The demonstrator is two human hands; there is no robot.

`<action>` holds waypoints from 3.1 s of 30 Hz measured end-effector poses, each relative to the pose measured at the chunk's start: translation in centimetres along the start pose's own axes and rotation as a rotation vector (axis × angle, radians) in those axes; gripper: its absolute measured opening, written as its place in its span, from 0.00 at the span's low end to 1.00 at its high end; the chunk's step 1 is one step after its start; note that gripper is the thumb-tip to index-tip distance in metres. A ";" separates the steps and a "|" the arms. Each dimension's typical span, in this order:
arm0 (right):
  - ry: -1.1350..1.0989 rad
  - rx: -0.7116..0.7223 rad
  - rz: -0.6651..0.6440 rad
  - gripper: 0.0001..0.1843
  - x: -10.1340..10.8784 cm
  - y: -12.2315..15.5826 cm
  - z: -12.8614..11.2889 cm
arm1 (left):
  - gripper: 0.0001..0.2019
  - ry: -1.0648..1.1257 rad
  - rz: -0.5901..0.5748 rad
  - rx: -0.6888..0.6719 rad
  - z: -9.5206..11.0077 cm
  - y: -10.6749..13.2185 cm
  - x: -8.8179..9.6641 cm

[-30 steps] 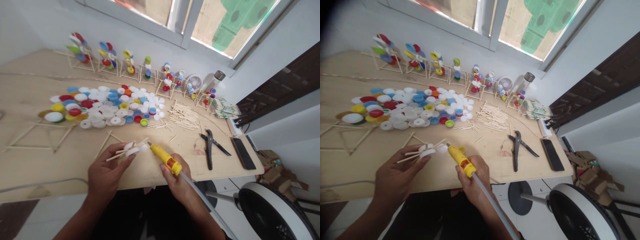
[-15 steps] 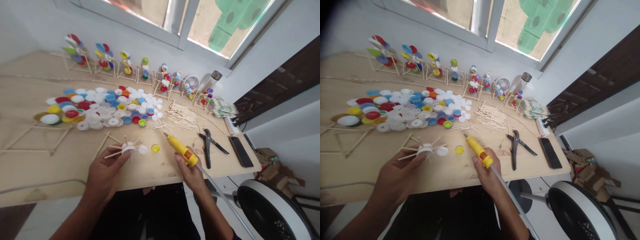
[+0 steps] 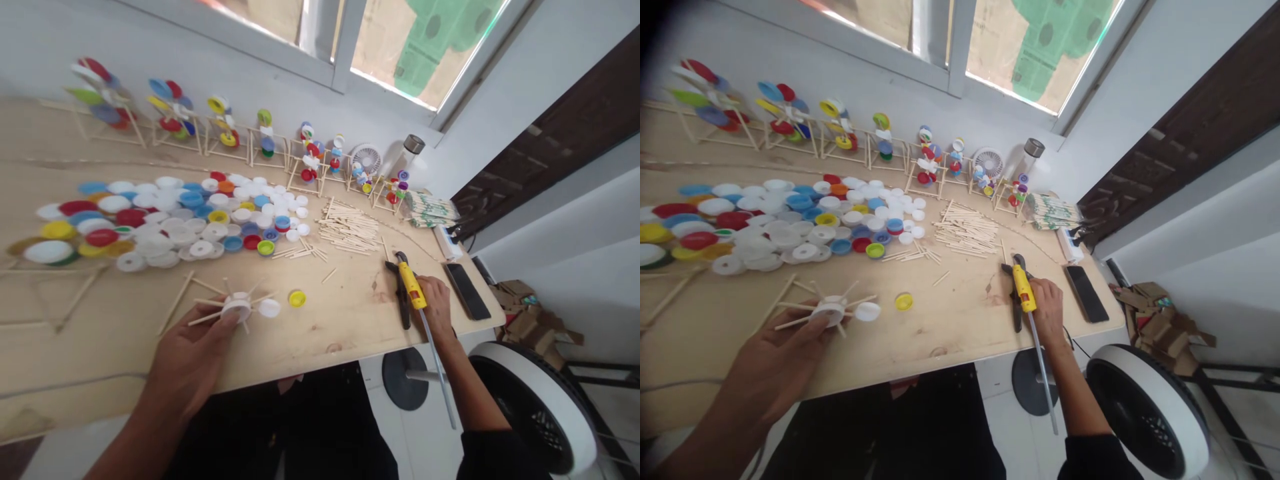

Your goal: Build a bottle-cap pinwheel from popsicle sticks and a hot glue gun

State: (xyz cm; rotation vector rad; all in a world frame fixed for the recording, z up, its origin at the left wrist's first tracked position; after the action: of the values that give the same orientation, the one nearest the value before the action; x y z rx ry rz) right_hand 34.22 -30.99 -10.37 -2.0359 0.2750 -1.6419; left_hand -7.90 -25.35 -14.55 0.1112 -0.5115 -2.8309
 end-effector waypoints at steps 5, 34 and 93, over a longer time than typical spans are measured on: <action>0.085 -0.005 -0.180 0.16 -0.5 0.4 1.5 | 0.29 0.159 -0.016 0.181 0.2 0.3 -0.6; -0.528 -0.172 -0.426 0.13 -9.7 -8.0 -19.8 | 0.24 0.151 -0.072 0.078 0.4 0.3 -0.8; -0.982 0.045 -0.497 0.22 -6.1 -10.8 -20.5 | 0.20 -0.022 -0.126 0.062 -0.4 0.1 -0.3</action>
State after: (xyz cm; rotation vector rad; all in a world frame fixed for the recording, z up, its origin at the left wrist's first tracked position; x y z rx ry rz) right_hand 11.44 -24.31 -7.28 -2.7172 -0.6413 -0.6577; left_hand -7.51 -25.46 -14.93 0.1286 -0.6183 -2.9423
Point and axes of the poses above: each hand's wrist, its own y-axis away from the middle knuckle, its own x-axis out of the back of the hand, z = x × y, the point moved 5 cm from there along -y, towards the middle knuckle, and after that the axes turned 13 degrees about -y, right-handed, at the moved point
